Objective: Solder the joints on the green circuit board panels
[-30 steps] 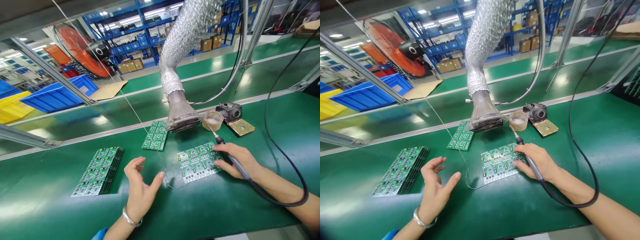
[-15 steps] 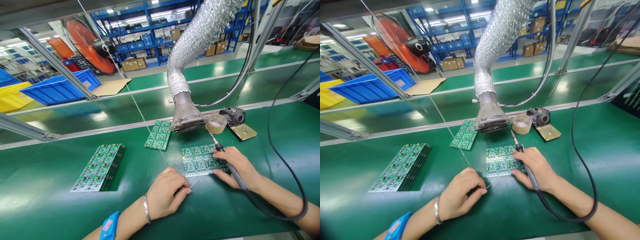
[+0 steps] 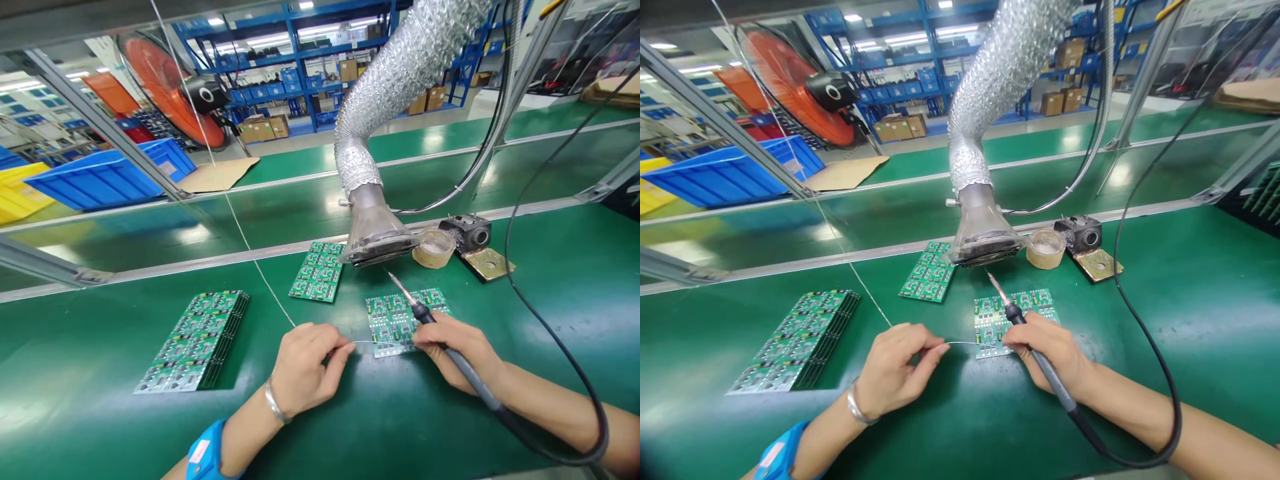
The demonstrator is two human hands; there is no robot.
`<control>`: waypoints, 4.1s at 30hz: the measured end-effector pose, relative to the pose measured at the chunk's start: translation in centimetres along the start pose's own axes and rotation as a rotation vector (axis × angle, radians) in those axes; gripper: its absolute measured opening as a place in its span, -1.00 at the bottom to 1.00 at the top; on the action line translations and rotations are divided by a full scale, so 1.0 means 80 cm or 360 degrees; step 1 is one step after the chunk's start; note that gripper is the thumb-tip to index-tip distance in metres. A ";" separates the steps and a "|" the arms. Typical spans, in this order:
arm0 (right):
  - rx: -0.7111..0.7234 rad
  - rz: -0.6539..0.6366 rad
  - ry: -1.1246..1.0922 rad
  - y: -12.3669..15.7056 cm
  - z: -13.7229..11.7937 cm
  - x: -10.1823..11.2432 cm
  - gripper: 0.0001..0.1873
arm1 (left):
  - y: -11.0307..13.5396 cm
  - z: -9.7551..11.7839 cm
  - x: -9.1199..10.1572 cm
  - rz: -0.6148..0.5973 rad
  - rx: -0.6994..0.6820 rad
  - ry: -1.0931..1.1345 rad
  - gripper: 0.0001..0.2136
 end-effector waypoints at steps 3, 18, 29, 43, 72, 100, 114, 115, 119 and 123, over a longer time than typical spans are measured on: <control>-0.0050 -0.0030 -0.0044 -0.005 0.005 -0.001 -0.66 | 0.009 -0.006 0.017 0.0074 0.0005 0.0027 -0.84; -0.0423 0.0002 -0.0077 0.002 -0.009 -0.009 -0.80 | 0.021 -0.004 0.030 0.0202 -0.0160 -0.0073 -0.83; -0.0421 -0.0020 -0.0099 0.000 -0.010 -0.014 -0.73 | 0.017 -0.005 0.025 0.0187 -0.0192 -0.0113 -0.83; -0.0301 -0.0051 -0.0094 0.002 -0.011 -0.015 -0.69 | 0.015 -0.006 0.015 0.0160 -0.0245 -0.0175 -0.81; -0.0425 0.0051 -0.0107 -0.002 -0.009 -0.006 -0.77 | 0.013 -0.006 0.002 0.0193 -0.0293 -0.0199 -0.82; -0.0700 -0.0065 -0.0152 0.035 0.025 0.009 -0.87 | 0.010 -0.001 -0.013 0.0147 -0.0320 -0.0181 -0.84; -0.0630 -0.0099 -0.0173 0.013 0.008 0.005 -0.82 | 0.008 -0.006 -0.015 0.0065 -0.0306 -0.0239 -0.85; -0.0631 -0.0103 -0.0177 0.013 0.007 0.005 -0.81 | 0.008 -0.006 -0.016 0.0063 -0.0309 -0.0244 -0.85; -0.0613 -0.0097 -0.0200 0.018 0.010 0.005 -0.78 | 0.007 -0.008 -0.017 0.0047 -0.0322 -0.0258 -0.84; -0.0652 -0.0085 -0.0209 0.028 0.020 0.015 -0.79 | 0.004 0.000 -0.013 0.0050 -0.0278 -0.0211 -0.84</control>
Point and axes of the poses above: each hand's wrist, its own y-axis away from the middle knuckle, its own x-axis out of the back of the hand, z = x × y, the point moved 1 cm from there along -y, towards the middle knuckle, and after that the axes turned 14 degrees about y, right-handed, at the moved point
